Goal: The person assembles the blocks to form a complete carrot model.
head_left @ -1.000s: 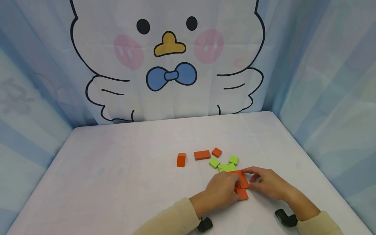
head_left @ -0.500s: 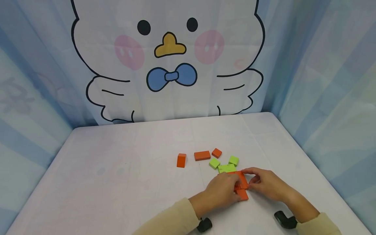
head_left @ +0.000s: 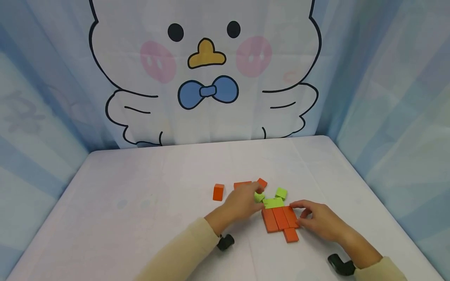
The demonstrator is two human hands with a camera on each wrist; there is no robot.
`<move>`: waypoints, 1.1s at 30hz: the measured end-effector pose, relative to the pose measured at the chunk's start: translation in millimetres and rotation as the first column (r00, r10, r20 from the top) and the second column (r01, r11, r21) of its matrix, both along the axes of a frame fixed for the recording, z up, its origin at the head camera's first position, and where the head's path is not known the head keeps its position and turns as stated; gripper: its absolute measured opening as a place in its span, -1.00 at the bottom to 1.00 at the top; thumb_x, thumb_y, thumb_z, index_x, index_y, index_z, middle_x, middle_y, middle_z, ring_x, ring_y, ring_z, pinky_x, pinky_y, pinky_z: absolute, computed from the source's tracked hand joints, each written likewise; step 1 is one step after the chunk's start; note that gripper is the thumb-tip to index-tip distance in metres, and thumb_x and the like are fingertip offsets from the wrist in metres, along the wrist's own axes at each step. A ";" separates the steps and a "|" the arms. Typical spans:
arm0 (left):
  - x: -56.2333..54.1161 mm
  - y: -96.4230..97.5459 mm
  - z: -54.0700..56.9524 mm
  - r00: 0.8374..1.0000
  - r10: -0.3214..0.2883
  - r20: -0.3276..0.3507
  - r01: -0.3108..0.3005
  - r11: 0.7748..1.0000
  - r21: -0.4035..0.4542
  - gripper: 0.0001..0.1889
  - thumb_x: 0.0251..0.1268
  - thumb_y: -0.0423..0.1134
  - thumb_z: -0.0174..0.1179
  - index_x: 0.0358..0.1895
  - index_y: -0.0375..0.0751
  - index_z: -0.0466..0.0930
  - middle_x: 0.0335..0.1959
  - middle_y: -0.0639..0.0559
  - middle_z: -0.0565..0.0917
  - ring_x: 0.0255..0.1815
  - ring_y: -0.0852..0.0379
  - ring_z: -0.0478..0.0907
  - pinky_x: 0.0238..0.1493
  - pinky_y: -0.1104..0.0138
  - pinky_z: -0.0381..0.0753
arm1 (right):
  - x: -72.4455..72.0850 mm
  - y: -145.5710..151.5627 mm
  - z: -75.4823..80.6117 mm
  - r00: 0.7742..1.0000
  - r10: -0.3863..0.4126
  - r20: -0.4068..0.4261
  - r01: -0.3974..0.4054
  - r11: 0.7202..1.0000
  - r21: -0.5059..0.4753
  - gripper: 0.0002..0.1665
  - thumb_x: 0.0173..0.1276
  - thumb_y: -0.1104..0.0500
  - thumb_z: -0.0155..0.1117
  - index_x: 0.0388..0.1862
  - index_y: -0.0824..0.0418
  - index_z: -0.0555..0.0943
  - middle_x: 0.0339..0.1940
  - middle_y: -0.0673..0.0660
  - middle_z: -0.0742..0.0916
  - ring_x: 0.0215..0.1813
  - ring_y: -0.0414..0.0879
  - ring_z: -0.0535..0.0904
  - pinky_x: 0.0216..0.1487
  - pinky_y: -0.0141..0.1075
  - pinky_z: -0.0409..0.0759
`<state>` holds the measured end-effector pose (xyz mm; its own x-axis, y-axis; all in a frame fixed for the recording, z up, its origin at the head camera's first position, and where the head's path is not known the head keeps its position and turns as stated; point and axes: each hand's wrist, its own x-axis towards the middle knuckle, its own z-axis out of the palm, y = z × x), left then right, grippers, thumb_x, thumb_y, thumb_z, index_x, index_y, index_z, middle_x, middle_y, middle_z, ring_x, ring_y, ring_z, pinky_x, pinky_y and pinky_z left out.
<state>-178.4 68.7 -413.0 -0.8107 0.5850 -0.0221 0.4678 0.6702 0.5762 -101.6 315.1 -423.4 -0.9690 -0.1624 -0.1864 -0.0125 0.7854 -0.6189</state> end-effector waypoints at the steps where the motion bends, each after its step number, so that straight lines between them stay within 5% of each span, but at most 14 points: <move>1: -6.1 -2.5 0.1 1.000 0.017 0.001 -0.017 1.000 0.003 -0.60 0.27 -0.15 0.41 0.14 -0.12 0.59 -0.09 0.10 0.65 -0.14 0.18 0.49 -0.15 0.39 0.54 | -0.2 -0.4 -0.2 1.000 -0.002 0.001 0.002 1.000 0.000 -0.47 0.30 0.23 0.37 0.26 0.19 0.57 -0.13 0.00 0.65 -0.24 -0.10 0.49 -0.29 -0.29 0.49; 7: -36.6 -3.7 -4.0 0.995 0.092 -0.030 -0.093 0.995 -0.022 -0.58 0.30 -0.13 0.38 0.18 -0.10 0.58 -0.11 0.09 0.64 -0.14 0.13 0.44 -0.14 0.32 0.51 | -0.4 -1.8 1.4 1.000 -0.003 0.001 0.003 1.000 0.011 -0.49 0.30 0.27 0.35 0.24 0.18 0.58 -0.16 0.00 0.65 -0.27 -0.09 0.47 -0.33 -0.30 0.45; 13: -52.5 11.0 -12.2 0.990 0.133 -0.040 -0.137 0.985 -0.106 -0.59 0.29 -0.01 0.37 0.14 -0.04 0.60 -0.18 0.17 0.61 -0.12 0.13 0.45 0.02 0.20 0.41 | 0.2 -2.0 2.6 1.000 -0.013 0.011 0.013 1.000 0.007 -0.50 0.30 0.29 0.33 0.24 0.17 0.58 -0.22 -0.01 0.64 -0.30 -0.08 0.45 -0.38 -0.31 0.42; 33: -57.7 35.0 -18.1 0.972 0.230 -0.054 -0.236 0.956 -0.175 -0.61 0.31 0.00 0.34 0.11 -0.07 0.62 -0.21 0.08 0.61 -0.09 0.05 0.43 0.07 0.04 0.28 | 1.4 0.9 0.6 1.000 -0.007 0.019 0.007 1.000 0.000 -0.50 0.33 0.25 0.33 0.26 0.15 0.56 -0.31 -0.01 0.61 -0.31 -0.09 0.47 -0.32 -0.26 0.43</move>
